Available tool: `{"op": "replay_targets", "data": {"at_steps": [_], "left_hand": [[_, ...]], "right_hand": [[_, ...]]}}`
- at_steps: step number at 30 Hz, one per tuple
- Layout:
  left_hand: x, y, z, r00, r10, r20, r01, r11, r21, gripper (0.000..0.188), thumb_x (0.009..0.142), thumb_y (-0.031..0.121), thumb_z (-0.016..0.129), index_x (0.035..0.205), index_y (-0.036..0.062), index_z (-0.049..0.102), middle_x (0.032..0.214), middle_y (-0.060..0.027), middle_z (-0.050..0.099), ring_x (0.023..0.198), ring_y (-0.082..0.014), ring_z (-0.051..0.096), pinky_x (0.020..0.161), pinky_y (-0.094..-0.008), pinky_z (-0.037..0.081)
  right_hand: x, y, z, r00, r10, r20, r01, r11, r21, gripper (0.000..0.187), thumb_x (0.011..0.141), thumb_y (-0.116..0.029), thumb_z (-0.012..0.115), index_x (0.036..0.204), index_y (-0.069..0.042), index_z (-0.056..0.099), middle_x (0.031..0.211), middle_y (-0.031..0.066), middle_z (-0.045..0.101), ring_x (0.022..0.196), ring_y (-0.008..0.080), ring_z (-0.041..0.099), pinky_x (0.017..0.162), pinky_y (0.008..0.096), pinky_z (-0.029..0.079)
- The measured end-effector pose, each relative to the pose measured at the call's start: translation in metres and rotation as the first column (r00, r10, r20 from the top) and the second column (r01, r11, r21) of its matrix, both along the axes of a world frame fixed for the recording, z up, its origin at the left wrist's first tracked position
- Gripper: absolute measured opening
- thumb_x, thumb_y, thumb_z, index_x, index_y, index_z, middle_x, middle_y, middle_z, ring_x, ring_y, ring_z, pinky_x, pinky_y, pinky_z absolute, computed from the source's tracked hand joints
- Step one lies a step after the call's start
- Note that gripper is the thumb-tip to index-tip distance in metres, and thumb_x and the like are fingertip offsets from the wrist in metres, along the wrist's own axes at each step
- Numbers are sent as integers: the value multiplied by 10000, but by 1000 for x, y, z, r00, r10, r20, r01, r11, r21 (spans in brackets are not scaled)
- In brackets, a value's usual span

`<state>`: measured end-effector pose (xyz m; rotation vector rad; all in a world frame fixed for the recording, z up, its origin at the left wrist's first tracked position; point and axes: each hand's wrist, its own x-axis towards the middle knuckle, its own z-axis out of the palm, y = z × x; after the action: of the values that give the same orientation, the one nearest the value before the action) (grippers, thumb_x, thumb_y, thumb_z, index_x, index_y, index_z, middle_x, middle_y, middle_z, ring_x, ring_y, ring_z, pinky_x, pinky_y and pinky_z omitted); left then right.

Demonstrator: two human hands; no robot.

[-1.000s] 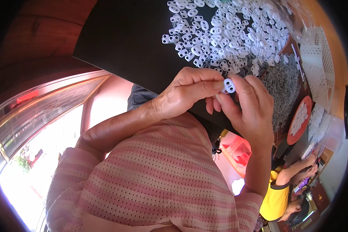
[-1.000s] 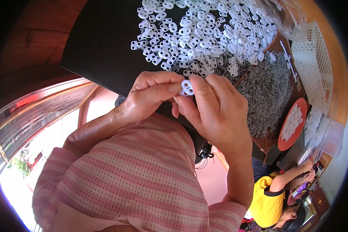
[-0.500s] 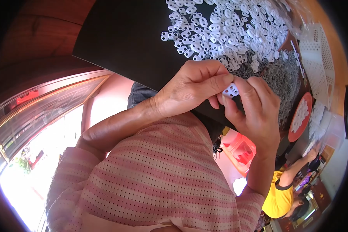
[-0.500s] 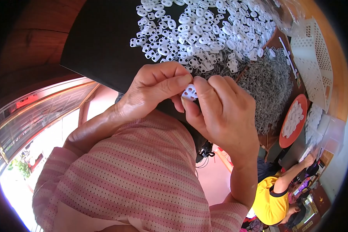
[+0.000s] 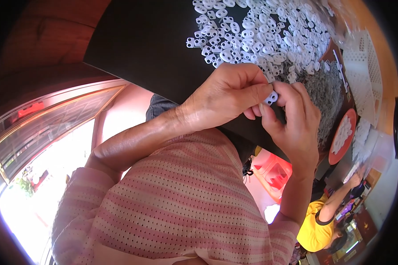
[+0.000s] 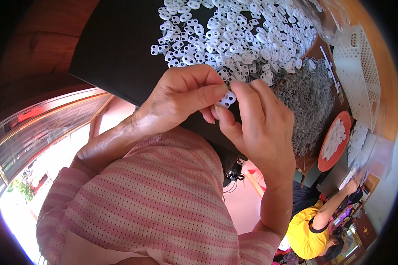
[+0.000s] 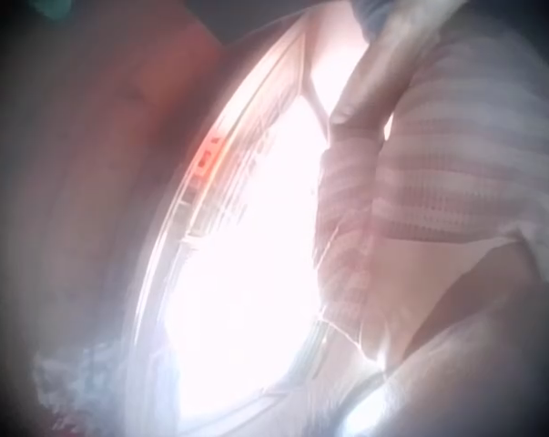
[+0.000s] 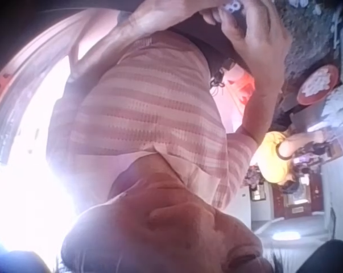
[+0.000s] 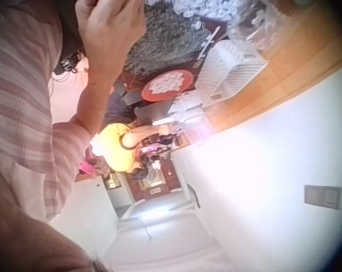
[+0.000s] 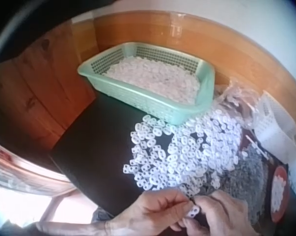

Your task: Assembling small white plastic components by inserting metal pins or secondary plastic parts.

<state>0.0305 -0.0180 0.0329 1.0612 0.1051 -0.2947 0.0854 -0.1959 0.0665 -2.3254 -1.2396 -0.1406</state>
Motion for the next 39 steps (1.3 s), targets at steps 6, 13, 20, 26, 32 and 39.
{"op": "replay_targets", "data": {"at_steps": [6,13,20,26,32,39], "left_hand": [[1,4,3,1000,-22,-15,22,999,30,181,980,165,595,949,-10,629,799,-27,633,698,-74,611,631,-214,516],[0,4,6,999,-47,-24,48,997,53,199,987,180,584,953,-11,630,794,-31,637,695,-79,614,621,-219,518],[0,11,10,985,-173,-20,174,969,174,225,1010,189,533,927,0,621,744,-16,611,664,-68,602,555,-210,484],[-1,12,12,986,-164,-43,169,972,162,245,1018,210,513,913,13,615,717,-6,589,632,-60,586,504,-190,446],[0,12,15,985,-163,-53,169,976,141,237,1003,196,508,912,4,612,705,-11,577,630,-64,580,510,-197,437],[13,8,10,986,-155,56,145,978,147,243,962,181,485,874,-17,596,688,-18,540,581,-74,478,514,-230,375]], "right_hand": [[2,2,-3,998,51,-27,-50,998,46,292,757,-95,750,986,-18,587,767,94,532,584,268,576,499,364,470],[0,3,-1,998,57,-39,-55,997,47,239,767,-81,730,942,-22,578,761,93,527,575,271,572,490,366,465],[-5,0,-1,995,67,-79,-62,996,69,240,785,-80,722,971,-14,584,741,91,508,559,269,549,477,364,447],[-6,1,0,996,77,-46,-74,995,62,364,819,-246,742,1043,-1,592,762,94,511,592,269,560,495,360,453],[-5,6,-5,996,24,83,-22,999,-28,314,854,-310,699,917,-31,570,766,89,513,593,262,566,504,358,461],[5,8,-5,990,38,138,-35,999,-23,255,870,-227,671,800,-50,501,722,84,495,563,270,553,485,369,453]]}}
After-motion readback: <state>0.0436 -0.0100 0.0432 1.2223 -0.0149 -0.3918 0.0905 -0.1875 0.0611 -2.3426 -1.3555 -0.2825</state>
